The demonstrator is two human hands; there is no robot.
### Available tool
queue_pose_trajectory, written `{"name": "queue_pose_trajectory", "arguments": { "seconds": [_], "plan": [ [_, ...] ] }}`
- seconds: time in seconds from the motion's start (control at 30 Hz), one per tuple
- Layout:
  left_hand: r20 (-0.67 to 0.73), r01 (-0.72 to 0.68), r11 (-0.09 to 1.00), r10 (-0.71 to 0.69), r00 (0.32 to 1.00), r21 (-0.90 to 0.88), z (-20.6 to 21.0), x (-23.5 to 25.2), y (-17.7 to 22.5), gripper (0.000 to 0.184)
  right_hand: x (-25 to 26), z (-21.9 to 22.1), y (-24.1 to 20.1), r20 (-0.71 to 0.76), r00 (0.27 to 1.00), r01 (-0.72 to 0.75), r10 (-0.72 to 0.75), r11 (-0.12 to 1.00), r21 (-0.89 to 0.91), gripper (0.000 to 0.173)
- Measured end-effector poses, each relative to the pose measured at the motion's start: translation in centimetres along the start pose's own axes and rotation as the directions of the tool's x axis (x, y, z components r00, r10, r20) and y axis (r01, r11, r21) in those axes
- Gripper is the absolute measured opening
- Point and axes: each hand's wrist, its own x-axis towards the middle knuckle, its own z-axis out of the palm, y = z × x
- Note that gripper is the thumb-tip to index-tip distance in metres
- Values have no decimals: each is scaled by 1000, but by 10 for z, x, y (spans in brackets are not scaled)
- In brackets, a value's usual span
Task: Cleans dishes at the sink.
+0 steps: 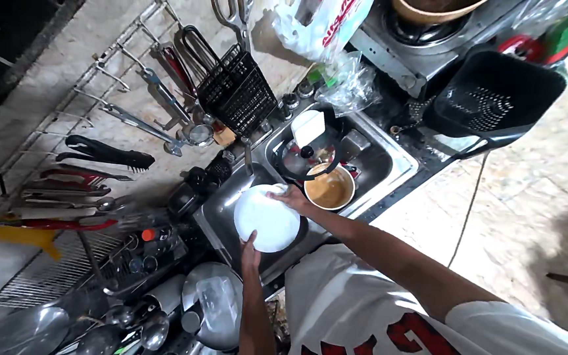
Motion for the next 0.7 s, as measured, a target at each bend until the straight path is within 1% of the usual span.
{"name": "queue_pose_trajectory", "arguments": {
  "seconds": [0.03,0.07,0.1,0.13,0.17,0.2,0.23,0.27,0.3,0.33,0.37,0.4,0.43,0.47,0.5,0.53,0.57,0.6,0.63,0.67,0.7],
  "plan": [
    [-12,-7,1000,7,1000,1,2,-4,3,74,1,3,3,-50,999,-19,14,993,-119,70],
    [-26,-24,1000,24,999,6,6,-7,5,77,0,6,0,-79,997,-45,24,962,-270,75],
    [-46,-47,999,47,998,11,10,-11,7,78,-3,12,-5,-88,996,-59,24,907,-418,76],
    [-63,-69,997,70,995,19,13,-15,9,80,-8,21,-6,-73,997,-38,-1,842,-539,73],
    [-75,-89,996,90,993,26,16,-18,11,82,-14,31,-6,-34,998,22,-56,780,-625,70],
    [-82,-108,994,110,991,29,19,-20,13,84,-22,41,-3,30,991,117,-132,721,-683,67],
    [-84,-124,992,126,988,34,23,-22,16,84,-31,49,1,127,966,248,-225,665,-704,63],
    [-80,-135,990,138,987,40,27,-24,18,83,-41,55,3,257,909,411,-328,606,-681,54],
    [-66,-144,989,147,987,47,30,-26,20,82,-48,61,4,411,818,575,-403,553,-603,42],
    [-45,-149,987,152,987,55,31,-29,20,81,-51,66,0,547,706,706,-450,507,-495,36],
    [-27,-153,986,155,987,67,31,-32,19,80,-49,70,-7,623,617,781,-482,470,-411,39],
    [-11,-155,984,156,988,85,32,-35,20,80,-43,72,-15,640,579,809,-505,455,-372,39],
    [-1,-149,983,150,989,111,33,-38,21,80,-35,72,-22,605,606,789,-516,483,-379,39],
    [-1,-139,980,141,990,142,34,-43,22,82,-28,72,-25,528,682,728,-507,543,-419,41],
    [-4,-133,977,135,991,168,36,-47,22,83,-21,74,-27,429,772,635,-469,612,-471,45],
    [-9,-130,974,134,991,186,39,-49,23,82,-14,78,-30,343,841,540,-418,656,-527,49],
    [-15,-132,971,138,990,198,42,-50,24,81,-11,82,-30,322,868,497,-379,668,-554,52],
    [-16,-140,969,146,989,204,43,-49,23,79,-14,85,-28,381,841,539,-384,645,-542,52],
    [-14,-153,967,159,987,201,43,-48,21,77,-22,88,-27,481,767,637,-425,595,-490,49],
    [-12,-174,965,180,984,198,42,-45,18,75,-30,89,-26,570,668,736,-479,539,-410,45],
    [-9,-200,958,206,978,203,41,-42,16,70,-36,90,-26,616,591,797,-522,499,-341,42]
  ]
}}
